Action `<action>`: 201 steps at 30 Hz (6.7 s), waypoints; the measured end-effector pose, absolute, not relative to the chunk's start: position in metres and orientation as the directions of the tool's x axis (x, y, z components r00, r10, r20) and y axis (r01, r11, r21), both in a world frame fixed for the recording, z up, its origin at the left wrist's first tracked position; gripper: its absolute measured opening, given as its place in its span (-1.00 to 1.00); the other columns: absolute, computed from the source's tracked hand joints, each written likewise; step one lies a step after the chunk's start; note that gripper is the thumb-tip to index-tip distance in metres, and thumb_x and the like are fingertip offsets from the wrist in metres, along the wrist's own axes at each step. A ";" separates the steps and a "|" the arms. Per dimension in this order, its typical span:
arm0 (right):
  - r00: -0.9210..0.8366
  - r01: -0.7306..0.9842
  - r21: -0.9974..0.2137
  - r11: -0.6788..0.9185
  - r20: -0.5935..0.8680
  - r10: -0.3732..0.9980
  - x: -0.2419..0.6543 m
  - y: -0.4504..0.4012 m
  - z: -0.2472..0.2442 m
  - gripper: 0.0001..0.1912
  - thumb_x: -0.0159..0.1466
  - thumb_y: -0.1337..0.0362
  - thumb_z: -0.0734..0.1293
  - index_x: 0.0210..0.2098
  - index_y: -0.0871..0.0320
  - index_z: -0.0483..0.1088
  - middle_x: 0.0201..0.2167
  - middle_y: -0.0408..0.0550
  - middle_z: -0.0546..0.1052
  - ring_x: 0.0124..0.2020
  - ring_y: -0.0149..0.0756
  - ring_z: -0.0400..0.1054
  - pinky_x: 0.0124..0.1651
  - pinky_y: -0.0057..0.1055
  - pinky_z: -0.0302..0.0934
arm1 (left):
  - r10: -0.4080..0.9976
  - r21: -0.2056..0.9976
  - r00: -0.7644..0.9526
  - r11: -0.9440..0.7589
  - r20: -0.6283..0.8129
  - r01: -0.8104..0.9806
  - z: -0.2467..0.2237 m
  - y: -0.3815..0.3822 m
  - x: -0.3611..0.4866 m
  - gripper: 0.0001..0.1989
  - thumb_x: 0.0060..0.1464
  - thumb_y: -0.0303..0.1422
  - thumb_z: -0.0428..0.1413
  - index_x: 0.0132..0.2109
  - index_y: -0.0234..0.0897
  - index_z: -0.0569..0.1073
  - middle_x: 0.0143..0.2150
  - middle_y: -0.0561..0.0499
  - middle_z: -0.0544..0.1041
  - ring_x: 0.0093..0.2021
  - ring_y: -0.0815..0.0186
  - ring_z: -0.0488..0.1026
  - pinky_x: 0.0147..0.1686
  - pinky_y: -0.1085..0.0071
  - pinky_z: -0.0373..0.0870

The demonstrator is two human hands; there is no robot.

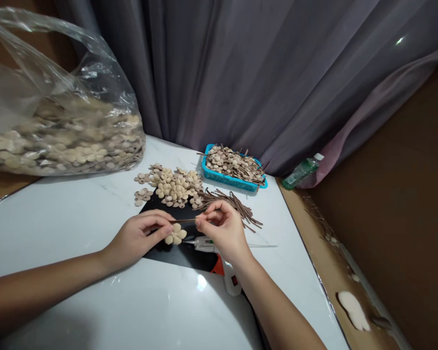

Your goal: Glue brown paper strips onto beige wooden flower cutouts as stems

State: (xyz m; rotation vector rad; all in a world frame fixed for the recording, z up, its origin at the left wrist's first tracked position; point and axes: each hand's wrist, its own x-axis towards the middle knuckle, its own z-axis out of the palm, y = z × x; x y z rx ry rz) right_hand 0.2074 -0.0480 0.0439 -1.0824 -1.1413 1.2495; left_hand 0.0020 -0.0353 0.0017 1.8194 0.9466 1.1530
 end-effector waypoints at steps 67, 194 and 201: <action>-0.249 0.553 -0.759 0.344 0.243 0.938 0.182 -0.079 0.045 -0.83 0.14 0.38 0.34 -0.44 0.07 0.22 -0.47 -0.19 0.54 -0.45 -0.36 0.40 -0.44 -0.46 0.16 | 0.876 0.870 0.298 -0.447 0.379 0.207 0.007 -0.037 0.000 -0.87 0.04 -0.31 0.19 -0.26 -0.23 0.59 -0.32 0.01 0.61 -0.35 0.35 0.53 -0.37 0.53 0.44; -0.409 0.621 -0.675 0.398 0.155 0.900 0.254 -0.111 0.022 -0.88 0.25 0.32 0.25 -0.24 0.12 0.40 -0.30 0.04 0.46 -0.36 -0.29 0.34 -0.31 -0.34 0.31 | 0.623 0.622 0.258 -0.777 0.738 0.099 0.003 -0.025 -0.010 -0.85 0.07 -0.44 0.16 -0.17 -0.29 0.54 -0.28 -0.10 0.55 -0.29 0.31 0.48 -0.28 0.44 0.44; -0.132 0.237 -0.969 -0.070 -0.104 0.986 0.221 -0.096 0.050 -0.75 0.15 0.11 0.38 -0.41 0.20 0.43 -0.58 -0.11 0.47 -0.60 -0.44 0.34 -0.60 -0.53 0.27 | 0.323 0.275 0.430 -0.946 0.843 0.173 0.003 -0.021 -0.021 -0.67 0.06 -0.47 0.17 -0.01 -0.13 0.48 -0.25 -0.04 0.56 -0.29 0.33 0.47 -0.27 0.41 0.40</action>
